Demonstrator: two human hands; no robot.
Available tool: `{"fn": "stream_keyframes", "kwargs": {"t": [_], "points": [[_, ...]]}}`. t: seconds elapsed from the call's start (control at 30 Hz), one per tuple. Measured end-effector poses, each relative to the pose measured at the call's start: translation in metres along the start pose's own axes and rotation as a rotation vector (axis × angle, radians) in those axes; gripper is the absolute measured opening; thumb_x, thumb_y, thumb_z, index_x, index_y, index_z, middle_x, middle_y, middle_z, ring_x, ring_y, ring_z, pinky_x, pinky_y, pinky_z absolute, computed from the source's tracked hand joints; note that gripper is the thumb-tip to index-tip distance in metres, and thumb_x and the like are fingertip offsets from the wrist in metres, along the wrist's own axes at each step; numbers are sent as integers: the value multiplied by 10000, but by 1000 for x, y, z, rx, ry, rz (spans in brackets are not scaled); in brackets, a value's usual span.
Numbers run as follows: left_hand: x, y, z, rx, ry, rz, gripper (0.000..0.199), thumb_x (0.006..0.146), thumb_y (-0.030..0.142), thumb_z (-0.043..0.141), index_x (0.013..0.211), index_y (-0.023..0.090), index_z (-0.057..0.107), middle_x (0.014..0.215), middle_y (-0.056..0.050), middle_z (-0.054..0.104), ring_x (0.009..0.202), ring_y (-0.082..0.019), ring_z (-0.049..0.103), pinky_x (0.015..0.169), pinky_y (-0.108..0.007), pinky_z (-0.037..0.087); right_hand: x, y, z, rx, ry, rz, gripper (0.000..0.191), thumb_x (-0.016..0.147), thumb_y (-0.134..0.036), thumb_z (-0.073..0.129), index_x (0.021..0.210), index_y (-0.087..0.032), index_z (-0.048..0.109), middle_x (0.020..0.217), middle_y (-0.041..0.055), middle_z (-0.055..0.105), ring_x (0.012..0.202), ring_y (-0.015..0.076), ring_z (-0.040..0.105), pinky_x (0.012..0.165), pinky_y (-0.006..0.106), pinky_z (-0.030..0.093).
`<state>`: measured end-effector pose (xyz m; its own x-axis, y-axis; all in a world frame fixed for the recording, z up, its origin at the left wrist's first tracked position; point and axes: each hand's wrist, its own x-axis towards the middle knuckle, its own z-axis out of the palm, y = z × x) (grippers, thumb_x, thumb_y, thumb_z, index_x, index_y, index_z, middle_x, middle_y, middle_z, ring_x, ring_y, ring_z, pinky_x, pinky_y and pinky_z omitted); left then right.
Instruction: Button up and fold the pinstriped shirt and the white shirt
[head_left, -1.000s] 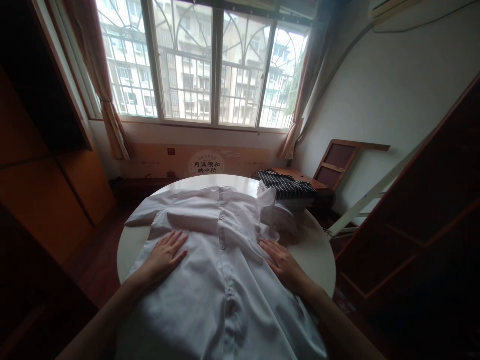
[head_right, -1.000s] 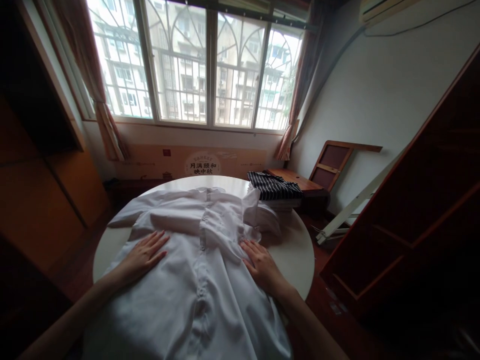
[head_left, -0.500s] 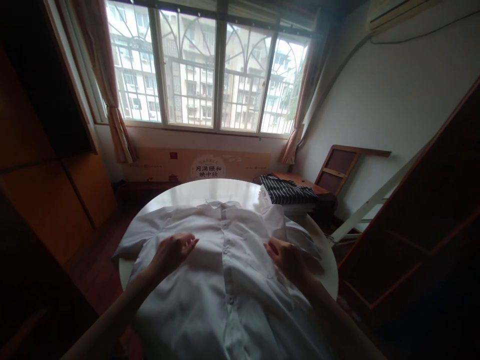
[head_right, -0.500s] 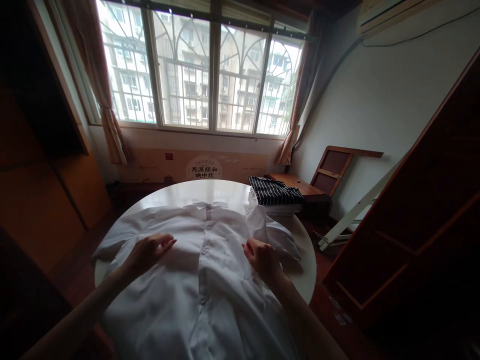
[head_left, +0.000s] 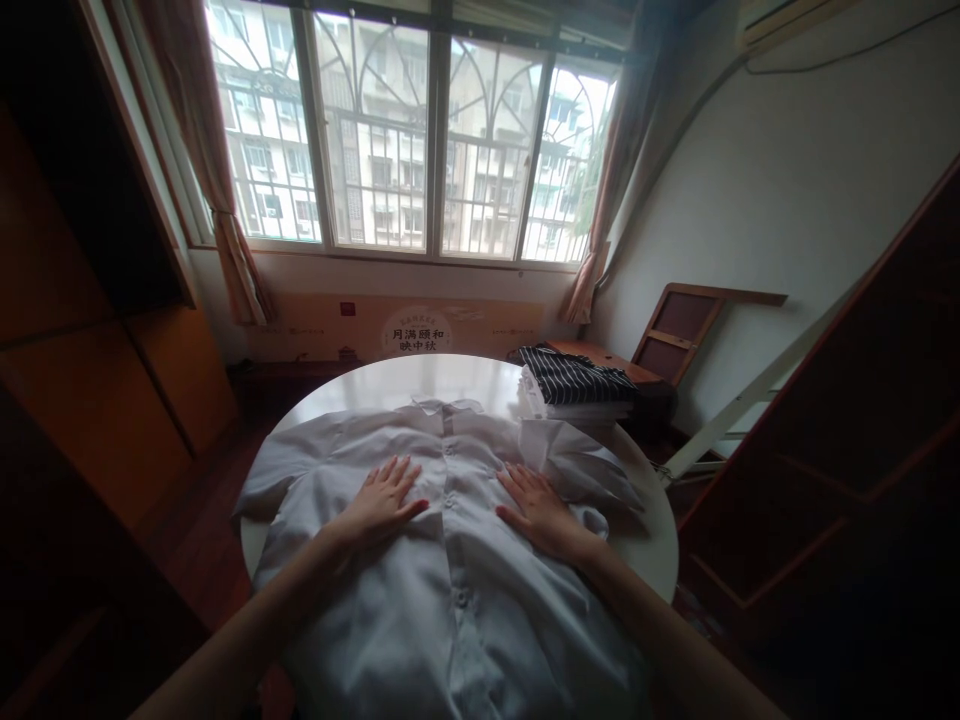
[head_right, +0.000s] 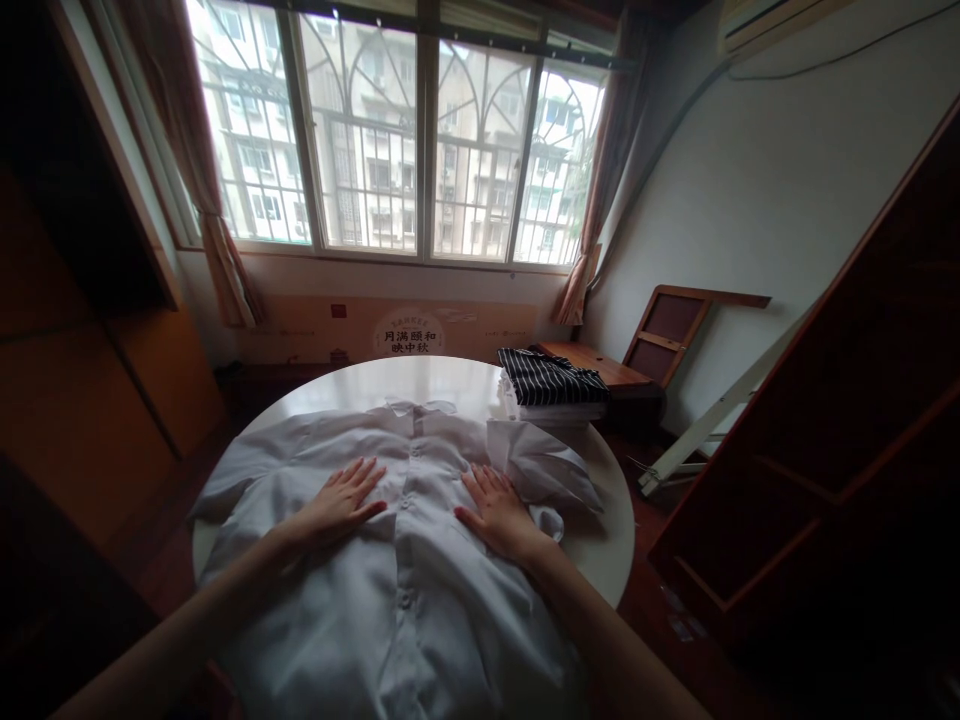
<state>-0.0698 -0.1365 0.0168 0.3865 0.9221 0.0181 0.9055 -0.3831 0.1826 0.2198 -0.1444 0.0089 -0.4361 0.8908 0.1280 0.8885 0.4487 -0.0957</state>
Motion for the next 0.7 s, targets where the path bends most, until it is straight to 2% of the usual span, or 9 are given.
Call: {"fn": "stream_keyframes", "kwargs": {"t": [0.1,0.17,0.23,0.27,0.33,0.4,0.47,0.57,0.7], "points": [[-2,4,-20,-14,42,65,681,801,634,237,1236,170,482,1306,-134,456,1206,-285,394,964,-404,307,-1,-7,-18,-12,26,-6,580,855,-559,277,1256,-178,451,1314,116,442,1211,248,385,997,382,279],[0,10,-37,-53,24,82,648,828,601,199,988,157,643,987,-118,654,939,-249,584,839,-352,401,3,-13,-35,-27,13,46,544,867,-553,241,1041,-184,599,1058,106,619,1002,236,549,886,357,375],[7,16,-49,-74,57,37,659,850,565,154,831,156,671,751,-91,670,753,-220,615,760,-334,427,14,-21,-50,-47,-15,131,574,885,-528,185,821,-183,640,805,91,656,798,220,603,759,337,422],[13,19,-50,-58,133,8,634,857,548,165,875,155,663,775,-94,670,782,-225,612,777,-340,422,21,-24,-55,-54,12,158,554,891,-507,196,804,-178,634,784,94,651,780,221,601,733,331,424],[29,22,-44,6,330,-28,548,858,517,246,1124,157,561,1058,-123,623,1028,-256,537,896,-370,366,37,-29,-55,-62,157,161,438,890,-456,285,952,-166,607,961,124,632,928,240,562,791,336,405],[45,20,-26,66,418,-62,586,835,515,331,1301,164,385,1347,-135,401,1255,-282,317,1004,-406,253,52,-30,-42,-58,268,115,425,867,-432,371,1168,-162,502,1242,144,492,1157,259,414,929,371,320],[58,14,-5,78,313,-102,632,823,534,338,1336,164,332,1424,-125,268,1311,-296,196,1029,-427,206,64,-26,-23,-38,216,106,509,852,-451,391,1273,-166,408,1374,138,344,1261,269,278,998,416,226],[68,4,17,63,162,-112,631,838,552,246,1339,178,330,1435,-101,252,1315,-296,184,1029,-438,204,72,-17,2,11,114,140,507,867,-455,345,1284,-171,403,1392,134,318,1256,259,295,1001,413,218],[68,-2,22,71,164,-98,617,849,544,203,1346,197,315,1442,-87,237,1313,-289,190,1032,-432,198,72,-11,12,32,121,129,503,872,-459,335,1287,-185,403,1394,122,322,1255,247,304,996,393,231]]}}
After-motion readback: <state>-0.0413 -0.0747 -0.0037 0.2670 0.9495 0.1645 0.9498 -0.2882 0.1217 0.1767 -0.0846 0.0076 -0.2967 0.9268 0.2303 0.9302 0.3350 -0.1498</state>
